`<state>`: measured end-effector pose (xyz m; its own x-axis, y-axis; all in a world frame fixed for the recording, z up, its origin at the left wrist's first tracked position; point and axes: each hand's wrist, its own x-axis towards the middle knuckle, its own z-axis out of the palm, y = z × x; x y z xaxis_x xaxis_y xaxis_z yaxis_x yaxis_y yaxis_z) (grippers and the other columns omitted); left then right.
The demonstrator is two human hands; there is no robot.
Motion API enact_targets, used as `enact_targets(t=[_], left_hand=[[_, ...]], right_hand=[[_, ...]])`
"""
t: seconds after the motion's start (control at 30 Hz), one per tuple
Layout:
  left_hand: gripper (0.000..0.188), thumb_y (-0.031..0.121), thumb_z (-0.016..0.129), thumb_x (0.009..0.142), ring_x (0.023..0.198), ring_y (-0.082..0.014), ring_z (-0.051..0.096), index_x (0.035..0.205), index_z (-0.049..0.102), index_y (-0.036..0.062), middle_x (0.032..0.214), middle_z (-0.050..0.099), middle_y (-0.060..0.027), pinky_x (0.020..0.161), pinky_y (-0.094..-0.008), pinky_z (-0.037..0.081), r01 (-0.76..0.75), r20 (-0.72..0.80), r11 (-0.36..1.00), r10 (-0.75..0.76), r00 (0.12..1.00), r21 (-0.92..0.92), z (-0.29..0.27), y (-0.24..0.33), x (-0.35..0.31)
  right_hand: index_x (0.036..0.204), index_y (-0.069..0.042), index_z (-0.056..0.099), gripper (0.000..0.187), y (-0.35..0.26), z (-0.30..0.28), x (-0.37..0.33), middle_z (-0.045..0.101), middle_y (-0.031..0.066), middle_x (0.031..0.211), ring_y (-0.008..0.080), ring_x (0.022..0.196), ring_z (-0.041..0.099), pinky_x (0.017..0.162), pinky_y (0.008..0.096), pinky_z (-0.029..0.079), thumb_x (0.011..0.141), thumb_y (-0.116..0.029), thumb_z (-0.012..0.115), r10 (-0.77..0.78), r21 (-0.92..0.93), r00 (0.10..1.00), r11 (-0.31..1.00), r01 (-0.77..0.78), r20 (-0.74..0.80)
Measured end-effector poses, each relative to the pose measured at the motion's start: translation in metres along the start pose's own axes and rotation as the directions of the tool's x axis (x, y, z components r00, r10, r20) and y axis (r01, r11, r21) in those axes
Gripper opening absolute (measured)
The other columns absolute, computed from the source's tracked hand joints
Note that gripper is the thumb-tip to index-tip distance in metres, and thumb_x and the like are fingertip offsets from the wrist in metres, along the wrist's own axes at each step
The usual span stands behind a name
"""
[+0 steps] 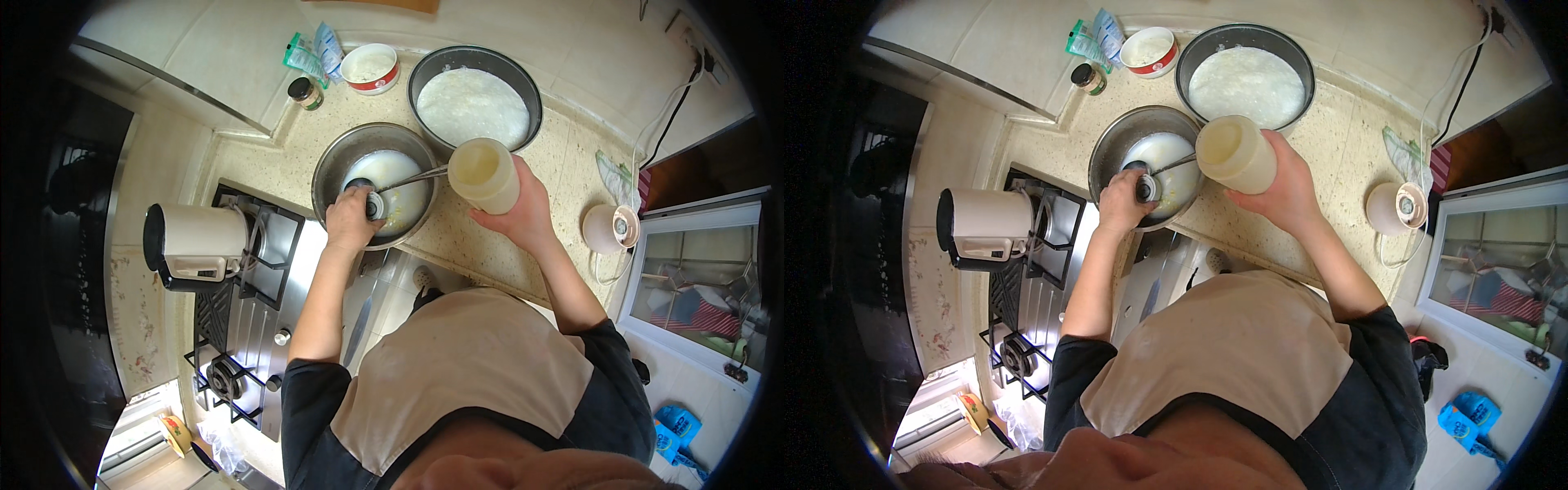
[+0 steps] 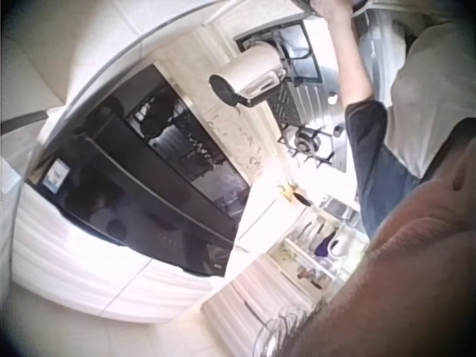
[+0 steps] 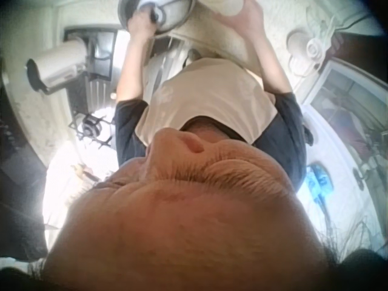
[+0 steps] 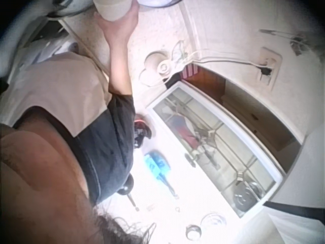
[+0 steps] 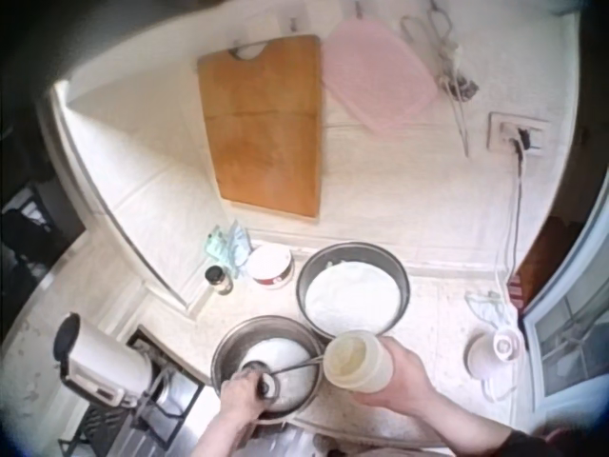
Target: The person blends a mixture in a blender jar, pours it into a bowl, and cleans the jar under a faucet in a sink. They then spoon ingredients from a container into the bowl using a spoon.
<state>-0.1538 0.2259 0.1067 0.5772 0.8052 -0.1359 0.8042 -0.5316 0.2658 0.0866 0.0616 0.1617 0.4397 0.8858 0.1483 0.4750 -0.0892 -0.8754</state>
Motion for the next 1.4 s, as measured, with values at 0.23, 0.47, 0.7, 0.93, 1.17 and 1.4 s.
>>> enact_targets(t=[0.23, 0.47, 0.7, 0.93, 1.17, 1.4], left_hand=[[0.075, 0.031, 0.085, 0.066, 0.118, -0.0274, 0.054, 0.130, 0.054, 0.0085, 0.125, 0.058, -0.0107, 0.092, -0.0446, 0.045, 0.042, -0.084, 0.990, -0.031, 0.996, 0.132, 0.012, -0.006, 0.004], [0.082, 0.031, 0.086, 0.064, 0.119, -0.0311, 0.053, 0.134, 0.050, 0.0076, 0.126, 0.057, -0.0142, 0.094, -0.0447, 0.046, 0.078, -0.076, 0.983, -0.066, 0.995, 0.165, 0.009, 0.000, 0.005], [0.087, 0.035, 0.088, 0.060, 0.123, -0.0309, 0.050, 0.133, 0.050, 0.0072, 0.133, 0.053, -0.0147, 0.097, -0.0456, 0.044, 0.096, -0.079, 0.984, -0.084, 0.993, 0.153, 0.003, 0.003, 0.003], [0.074, 0.032, 0.087, 0.064, 0.123, -0.0337, 0.051, 0.126, 0.058, 0.0041, 0.130, 0.055, -0.0179, 0.102, -0.0433, 0.042, -0.039, -0.371, 0.999, 0.028, 0.928, -0.023, -0.013, 0.003, -0.006], [0.039, 0.006, 0.069, 0.081, 0.111, -0.0340, 0.059, 0.119, 0.062, 0.0035, 0.121, 0.060, -0.0194, 0.095, -0.0379, 0.046, -0.405, -0.551, 0.788, 0.101, 0.828, -0.464, -0.047, 0.044, 0.021], [0.031, 0.016, 0.054, 0.098, 0.108, -0.0162, 0.060, 0.125, 0.057, 0.0015, 0.122, 0.062, -0.0096, 0.090, -0.0296, 0.047, -0.008, -0.008, -0.005, 0.110, 0.994, -1.000, -0.041, 0.129, 0.089]], right_hand=[[0.127, -0.009, 0.050, 0.077, 0.006, 0.001, -0.005, 0.066, 0.0111, 0.112, 0.0283, 0.104, 0.064, 0.089, 0.0378, 0.050, 0.060, -0.018, 0.087, -0.022, 0.022, 0.999, 1.000, 0.021, 0.031], [0.127, -0.009, 0.051, 0.076, 0.008, -0.001, -0.007, 0.065, 0.0114, 0.113, 0.0287, 0.104, 0.064, 0.089, 0.0379, 0.050, 0.060, -0.019, 0.087, 0.029, 0.004, 0.999, 1.000, -0.029, 0.043], [0.126, -0.009, 0.051, 0.076, 0.013, 0.001, -0.007, 0.066, 0.0118, 0.112, 0.0287, 0.104, 0.064, 0.089, 0.0377, 0.050, 0.061, -0.020, 0.087, -0.013, 0.001, 0.999, 1.000, 0.013, 0.031], [0.127, -0.008, 0.052, 0.078, 0.005, -0.025, 0.001, 0.066, 0.0115, 0.114, 0.0295, 0.104, 0.064, 0.089, 0.0368, 0.050, 0.058, -0.018, 0.088, -0.058, -0.068, 0.998, 0.996, 0.058, 0.003], [0.120, -0.005, 0.055, 0.069, 0.005, -0.069, 0.065, 0.066, 0.0152, 0.108, 0.0331, 0.102, 0.063, 0.086, 0.0402, 0.052, 0.059, -0.017, 0.085, -0.260, -0.406, 0.963, 0.889, 0.212, -0.066], [0.112, -0.009, 0.057, 0.063, 0.023, -0.091, 0.105, 0.065, 0.0111, 0.102, 0.0312, 0.097, 0.062, 0.081, 0.0408, 0.051, 0.055, -0.011, 0.083, -0.393, -0.640, 0.910, 0.667, 0.383, 0.134]])
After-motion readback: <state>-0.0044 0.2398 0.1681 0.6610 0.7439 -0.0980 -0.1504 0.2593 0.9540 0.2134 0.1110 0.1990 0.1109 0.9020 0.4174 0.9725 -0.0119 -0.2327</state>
